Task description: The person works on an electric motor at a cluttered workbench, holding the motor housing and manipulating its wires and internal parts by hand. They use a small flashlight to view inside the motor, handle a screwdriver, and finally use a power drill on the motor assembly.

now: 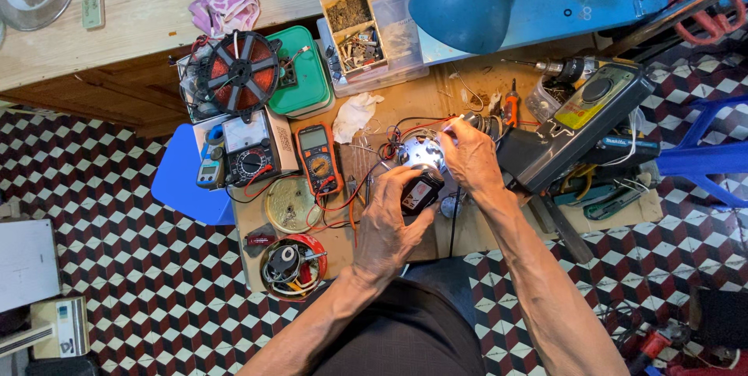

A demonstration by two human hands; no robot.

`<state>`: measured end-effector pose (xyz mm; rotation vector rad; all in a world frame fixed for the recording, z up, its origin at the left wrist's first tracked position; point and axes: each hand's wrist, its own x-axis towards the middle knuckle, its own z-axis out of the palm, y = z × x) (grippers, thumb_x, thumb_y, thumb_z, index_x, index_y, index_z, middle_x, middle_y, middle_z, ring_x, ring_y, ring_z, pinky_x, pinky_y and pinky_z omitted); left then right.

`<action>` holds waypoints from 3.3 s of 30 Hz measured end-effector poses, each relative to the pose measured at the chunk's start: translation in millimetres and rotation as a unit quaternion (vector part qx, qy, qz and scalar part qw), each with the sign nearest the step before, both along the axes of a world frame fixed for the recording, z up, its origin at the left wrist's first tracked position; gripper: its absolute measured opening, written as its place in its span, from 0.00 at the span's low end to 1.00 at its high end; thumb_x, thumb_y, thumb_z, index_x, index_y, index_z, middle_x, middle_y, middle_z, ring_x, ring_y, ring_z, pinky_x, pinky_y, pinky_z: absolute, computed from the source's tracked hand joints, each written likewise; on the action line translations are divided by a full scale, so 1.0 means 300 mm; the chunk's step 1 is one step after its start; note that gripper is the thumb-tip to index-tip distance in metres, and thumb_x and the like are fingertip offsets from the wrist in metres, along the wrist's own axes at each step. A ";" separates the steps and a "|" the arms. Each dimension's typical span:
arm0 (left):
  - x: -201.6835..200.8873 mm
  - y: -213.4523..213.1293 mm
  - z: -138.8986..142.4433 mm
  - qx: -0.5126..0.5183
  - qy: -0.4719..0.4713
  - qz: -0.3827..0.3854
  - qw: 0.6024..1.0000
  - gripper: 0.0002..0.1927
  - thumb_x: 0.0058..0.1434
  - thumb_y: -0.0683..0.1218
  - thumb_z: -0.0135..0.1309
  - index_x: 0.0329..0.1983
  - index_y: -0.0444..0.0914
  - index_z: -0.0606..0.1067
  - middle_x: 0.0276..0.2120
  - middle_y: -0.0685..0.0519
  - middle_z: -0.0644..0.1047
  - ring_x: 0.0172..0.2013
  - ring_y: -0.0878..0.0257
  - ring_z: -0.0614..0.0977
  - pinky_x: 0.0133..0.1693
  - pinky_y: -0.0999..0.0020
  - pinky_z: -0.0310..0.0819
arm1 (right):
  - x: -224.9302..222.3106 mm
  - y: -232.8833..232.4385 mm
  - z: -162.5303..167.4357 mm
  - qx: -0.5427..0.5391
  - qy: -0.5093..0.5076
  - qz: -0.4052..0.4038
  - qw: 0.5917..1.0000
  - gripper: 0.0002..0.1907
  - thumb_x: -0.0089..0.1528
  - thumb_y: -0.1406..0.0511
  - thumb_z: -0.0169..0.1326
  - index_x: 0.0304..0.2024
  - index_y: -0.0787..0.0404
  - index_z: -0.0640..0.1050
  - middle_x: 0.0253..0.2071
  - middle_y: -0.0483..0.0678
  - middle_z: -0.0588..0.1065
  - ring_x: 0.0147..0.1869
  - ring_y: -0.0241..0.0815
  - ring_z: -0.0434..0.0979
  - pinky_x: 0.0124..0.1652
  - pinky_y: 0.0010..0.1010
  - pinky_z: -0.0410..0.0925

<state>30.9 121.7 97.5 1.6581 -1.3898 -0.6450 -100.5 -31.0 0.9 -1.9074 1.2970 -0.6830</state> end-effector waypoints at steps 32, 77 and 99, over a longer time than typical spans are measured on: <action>-0.033 -0.002 -0.005 -0.019 -0.061 -0.019 0.998 0.28 0.57 0.43 0.66 0.59 0.36 0.70 0.58 0.43 0.73 0.57 0.48 0.79 0.55 0.59 0.78 | -0.015 0.029 -0.031 -0.075 -0.032 0.005 0.997 0.04 0.65 0.68 0.54 0.40 0.64 0.77 0.36 0.55 0.78 0.41 0.55 0.81 0.42 0.41 0.72; 0.154 0.059 0.040 0.019 -0.059 0.103 0.993 0.27 0.57 0.44 0.67 0.58 0.36 0.71 0.56 0.43 0.74 0.55 0.50 0.80 0.54 0.61 0.77 | 0.117 0.469 -0.165 -0.071 0.003 0.043 0.997 0.09 0.61 0.71 0.61 0.44 0.63 0.78 0.43 0.53 0.77 0.41 0.55 0.80 0.38 0.40 0.74; 0.109 0.062 0.026 0.011 -0.038 0.031 0.999 0.28 0.54 0.46 0.69 0.56 0.36 0.71 0.58 0.42 0.74 0.57 0.48 0.79 0.54 0.59 0.78 | -0.096 0.622 -0.060 0.401 -0.227 -0.164 0.872 0.10 0.62 0.69 0.55 0.45 0.68 0.77 0.37 0.55 0.80 0.40 0.43 0.82 0.42 0.33 0.75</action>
